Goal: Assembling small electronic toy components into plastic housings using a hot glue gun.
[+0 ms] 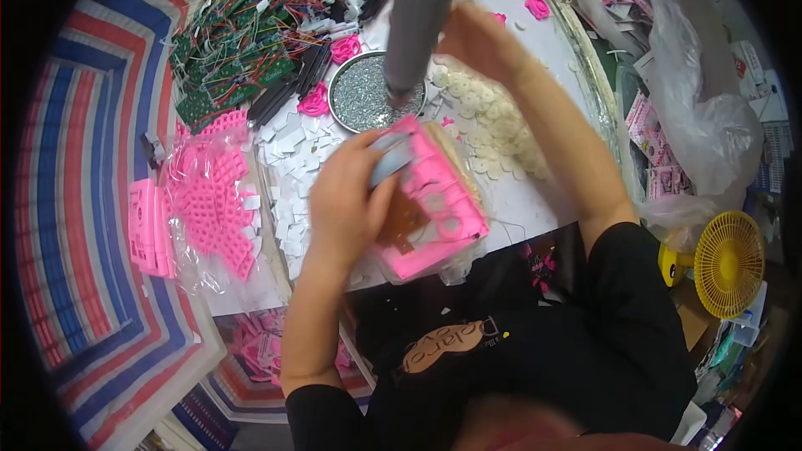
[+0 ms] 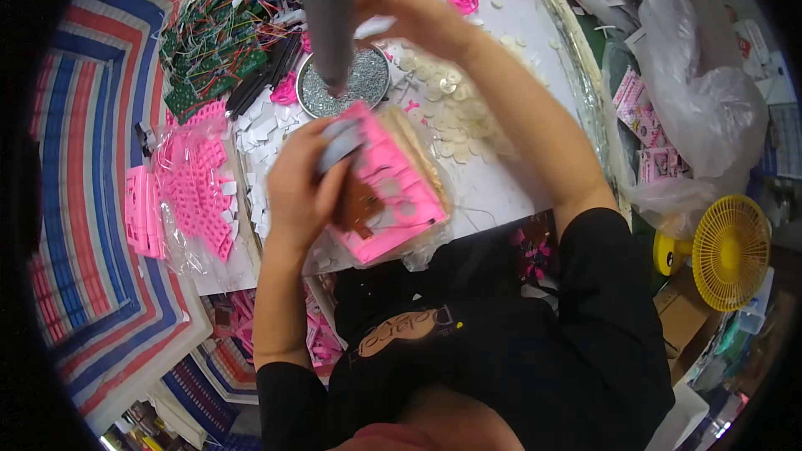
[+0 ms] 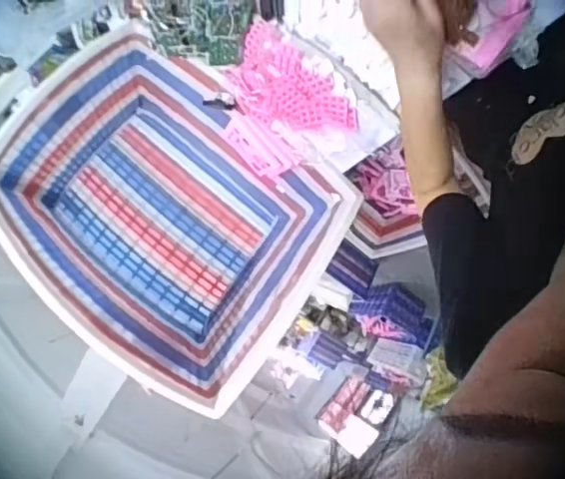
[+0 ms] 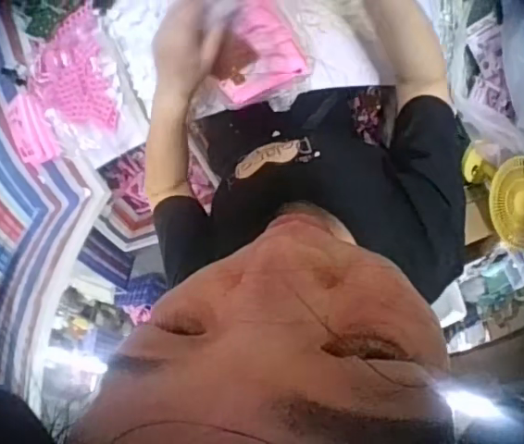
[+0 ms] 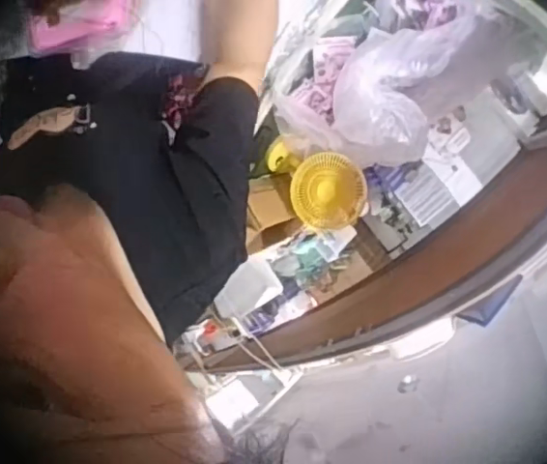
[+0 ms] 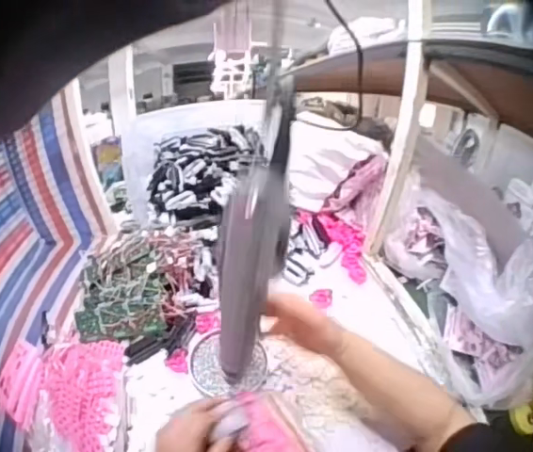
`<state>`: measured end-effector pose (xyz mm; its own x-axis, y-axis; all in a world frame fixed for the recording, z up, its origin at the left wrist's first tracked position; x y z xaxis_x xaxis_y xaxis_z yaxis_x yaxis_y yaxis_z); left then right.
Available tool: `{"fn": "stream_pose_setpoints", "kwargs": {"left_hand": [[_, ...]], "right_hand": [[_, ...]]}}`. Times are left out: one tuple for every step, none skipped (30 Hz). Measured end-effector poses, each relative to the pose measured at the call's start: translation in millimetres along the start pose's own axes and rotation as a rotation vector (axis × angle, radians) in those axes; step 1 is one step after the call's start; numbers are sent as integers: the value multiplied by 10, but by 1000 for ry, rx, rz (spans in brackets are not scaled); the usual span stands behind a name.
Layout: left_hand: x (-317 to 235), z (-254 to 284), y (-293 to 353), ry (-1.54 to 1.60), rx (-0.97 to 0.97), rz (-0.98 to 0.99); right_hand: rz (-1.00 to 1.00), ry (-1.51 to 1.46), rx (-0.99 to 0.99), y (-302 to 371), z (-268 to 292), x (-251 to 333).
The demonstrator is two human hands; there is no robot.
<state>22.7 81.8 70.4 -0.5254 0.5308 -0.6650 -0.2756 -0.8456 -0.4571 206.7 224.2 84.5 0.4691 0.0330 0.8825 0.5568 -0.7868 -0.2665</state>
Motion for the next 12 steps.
{"fn": "stream_pose_setpoints", "kwargs": {"left_hand": [[-117,216,61,-54,-32,13],[-240,492,134,-109,-61,26],[-308,718,258,-128,-17,69],[-405,1047,424,-173,15,125],[-424,1293,631,-183,142,233],[-374,1480,899,-222,247,348],[-309,1610,1150,-280,429,527],[-305,1741,1449,-408,510,609],[-291,1765,1605,-523,597,679],[-295,1783,1695,-553,599,748],[-363,1765,1709,-586,595,823],[-421,1735,1706,-596,550,718]], "right_hand": [[-59,515,-256,42,650,150],[-3,1013,-469,203,1091,407],[-190,1516,-669,457,1513,590],[-250,1804,-757,624,1894,616],[-335,1788,-725,727,2166,505],[-424,1768,-688,810,2347,396],[-379,1751,-707,846,2412,368],[-334,1727,-727,855,2455,320],[-298,1714,-757,861,2403,303],[-242,1615,-734,869,2342,259],[-184,1512,-705,827,2103,282],[-128,1407,-680,767,1793,353]]}}
Point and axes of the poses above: each hand's wrist, its own y-axis away from the middle knuckle, its own z-axis out of the back of the hand, x = y × z, the point moved 7 cm from there along -y, towards the middle knuckle, and after that the axes turned 1 degree about -x, right-handed, at the moved point
